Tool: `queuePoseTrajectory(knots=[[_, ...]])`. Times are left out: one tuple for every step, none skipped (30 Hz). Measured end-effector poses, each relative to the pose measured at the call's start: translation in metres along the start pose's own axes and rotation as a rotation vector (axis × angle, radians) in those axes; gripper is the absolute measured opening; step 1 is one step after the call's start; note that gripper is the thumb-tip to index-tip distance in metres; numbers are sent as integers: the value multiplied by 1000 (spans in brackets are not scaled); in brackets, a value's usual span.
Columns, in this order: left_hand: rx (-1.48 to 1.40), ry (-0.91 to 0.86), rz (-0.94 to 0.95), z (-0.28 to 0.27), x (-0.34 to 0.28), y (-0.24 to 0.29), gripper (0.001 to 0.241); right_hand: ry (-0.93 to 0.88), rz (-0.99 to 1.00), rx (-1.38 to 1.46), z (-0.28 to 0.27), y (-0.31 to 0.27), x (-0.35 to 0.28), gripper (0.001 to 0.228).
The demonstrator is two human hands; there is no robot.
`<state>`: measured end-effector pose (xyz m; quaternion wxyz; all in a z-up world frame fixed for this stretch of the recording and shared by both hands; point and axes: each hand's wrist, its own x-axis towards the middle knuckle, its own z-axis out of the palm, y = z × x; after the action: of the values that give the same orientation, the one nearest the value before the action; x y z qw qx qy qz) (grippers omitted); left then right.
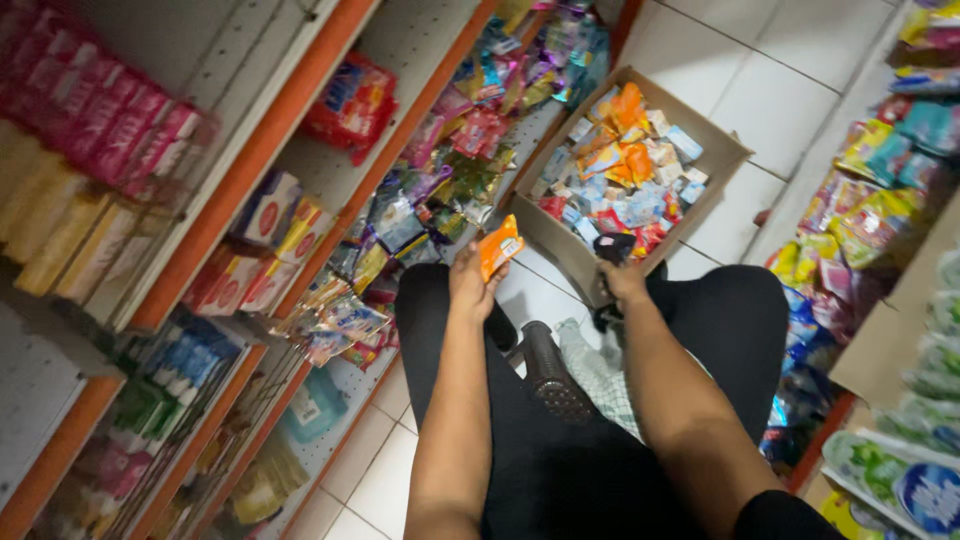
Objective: The person uses a scanner on individual small packets from a box, wipes them with a cloth, and places them onto a shelf by hand.
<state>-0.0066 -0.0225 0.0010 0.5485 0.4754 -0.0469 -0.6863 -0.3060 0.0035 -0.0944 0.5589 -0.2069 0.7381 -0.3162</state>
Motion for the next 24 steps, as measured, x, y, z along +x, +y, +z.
queuePoseTrajectory(knots=[[1, -23, 4, 2, -4, 5, 26, 8, 24, 38, 1, -2, 5, 39], [13, -51, -2, 1, -10, 8, 28, 19, 55, 78, 2, -4, 5, 39], [25, -79, -8, 2, -15, 12, 31, 82, -19, 31, 5, -8, 2, 43], [38, -122, -13, 6, -15, 17, 33, 151, -103, -9, 8, -19, 1, 48], [20, -157, -41, 9, -17, 23, 35, 220, -189, -49, 12, -32, -3, 54], [4, -196, -76, 11, -22, 26, 36, 229, -238, -54, 14, -45, -11, 56], [-12, -235, -111, 13, -28, 29, 38, 146, -274, -40, 20, -58, -23, 57], [-7, -235, -143, 15, -32, 32, 41, -5, -264, -6, 31, -71, -36, 58], [-1, -236, -174, 16, -38, 35, 43, -167, -262, 5, 42, -82, -52, 60], [2, -238, -201, 18, -43, 37, 46, -325, -269, 7, 53, -93, -69, 61], [30, -250, -221, 21, -48, 38, 43, -460, -369, 5, 66, -104, -87, 63], [56, -261, -240, 22, -56, 36, 40, -567, -497, 9, 78, -109, -106, 60], [81, -273, -260, 21, -65, 32, 37, -675, -624, 12, 85, -113, -124, 58], [150, -259, -207, 23, -71, 30, 33, -703, -609, 0, 92, -119, -138, 54], [219, -243, -153, 23, -78, 28, 30, -732, -593, -11, 100, -123, -151, 50], [287, -224, -93, 24, -84, 29, 29, -766, -580, -24, 105, -129, -159, 46], [324, -138, -102, 24, -89, 32, 39, -751, -559, -22, 106, -136, -165, 44], [358, -44, -107, 21, -98, 38, 53, -746, -539, -21, 107, -141, -171, 43], [389, 51, -113, 19, -107, 45, 67, -740, -518, -21, 107, -146, -178, 41], [424, 40, -1, 15, -119, 56, 63, -728, -563, -119, 107, -151, -186, 41], [461, 31, 111, 10, -135, 67, 59, -713, -609, -215, 105, -156, -196, 41], [498, 23, 239, 7, -150, 86, 55, -702, -673, -310, 110, -168, -204, 42], [621, 2, 333, 3, -170, 104, 43, -772, -603, -359, 114, -174, -220, 44], [742, -13, 426, 0, -195, 119, 34, -837, -532, -419, 118, -184, -236, 47]])
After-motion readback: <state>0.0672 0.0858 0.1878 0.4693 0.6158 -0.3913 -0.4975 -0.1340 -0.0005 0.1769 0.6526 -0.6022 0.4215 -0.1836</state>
